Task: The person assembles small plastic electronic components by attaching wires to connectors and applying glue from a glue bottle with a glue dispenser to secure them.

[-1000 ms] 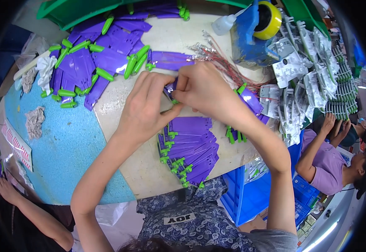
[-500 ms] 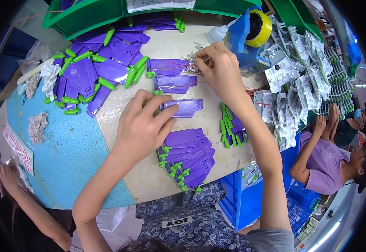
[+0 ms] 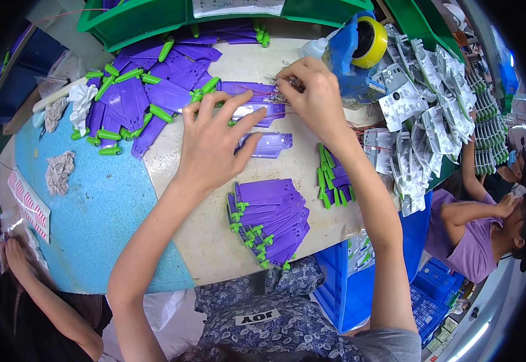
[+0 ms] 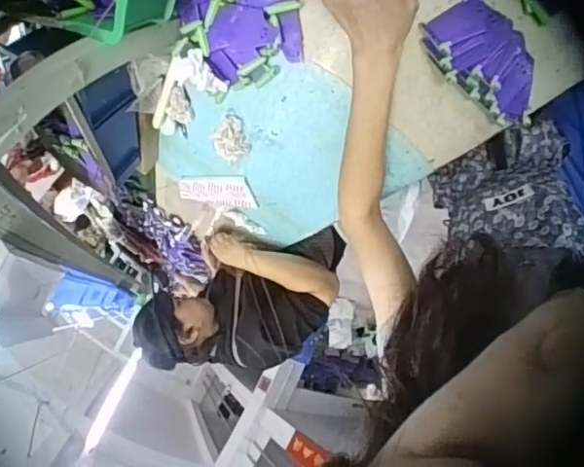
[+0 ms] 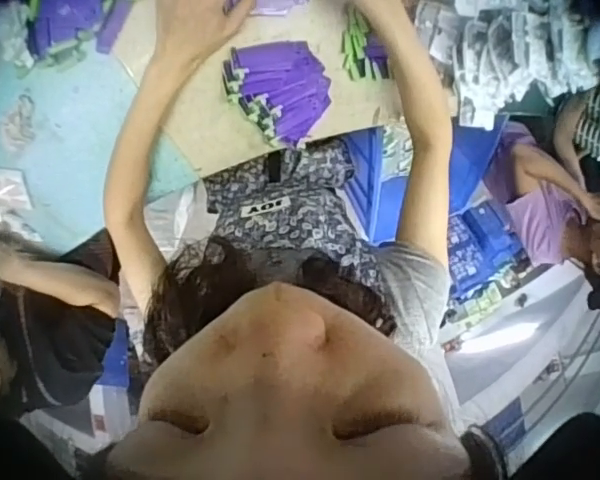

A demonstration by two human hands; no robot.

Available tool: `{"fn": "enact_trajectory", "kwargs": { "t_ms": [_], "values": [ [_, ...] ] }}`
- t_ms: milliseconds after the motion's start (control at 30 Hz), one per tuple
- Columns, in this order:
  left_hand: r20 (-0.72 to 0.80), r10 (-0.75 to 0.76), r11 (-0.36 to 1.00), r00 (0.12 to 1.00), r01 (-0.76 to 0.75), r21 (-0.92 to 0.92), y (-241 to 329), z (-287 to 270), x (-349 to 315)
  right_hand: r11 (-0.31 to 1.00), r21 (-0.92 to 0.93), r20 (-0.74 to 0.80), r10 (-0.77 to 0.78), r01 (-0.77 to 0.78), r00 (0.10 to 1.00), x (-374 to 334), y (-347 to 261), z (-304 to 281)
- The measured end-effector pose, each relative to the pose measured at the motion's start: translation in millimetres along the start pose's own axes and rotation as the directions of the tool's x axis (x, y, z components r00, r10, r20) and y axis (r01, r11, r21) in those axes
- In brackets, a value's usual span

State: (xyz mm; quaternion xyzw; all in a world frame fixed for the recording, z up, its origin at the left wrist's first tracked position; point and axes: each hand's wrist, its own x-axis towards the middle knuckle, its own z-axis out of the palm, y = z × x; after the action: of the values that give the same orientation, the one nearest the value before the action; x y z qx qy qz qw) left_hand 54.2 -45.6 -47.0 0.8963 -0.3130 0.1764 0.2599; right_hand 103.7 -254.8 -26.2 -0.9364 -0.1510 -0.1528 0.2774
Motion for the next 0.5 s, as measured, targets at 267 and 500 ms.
{"fn": "enact_trajectory", "kwargs": {
  "t_ms": [267,500],
  "values": [
    [-0.038,0.051,0.985,0.998,-0.057,-0.165,3.2,-15.6,-9.0,0.971,0.206,-0.263,-0.067,0.124,0.962,-72.5,-101.5,-200.7],
    [0.111,-0.198,0.877,0.974,0.227,-0.423,8.7,-10.1,-22.3,0.98,0.197,0.244,-0.083,0.034,0.966,-50.0,-61.9,-8.1]
  ]
}}
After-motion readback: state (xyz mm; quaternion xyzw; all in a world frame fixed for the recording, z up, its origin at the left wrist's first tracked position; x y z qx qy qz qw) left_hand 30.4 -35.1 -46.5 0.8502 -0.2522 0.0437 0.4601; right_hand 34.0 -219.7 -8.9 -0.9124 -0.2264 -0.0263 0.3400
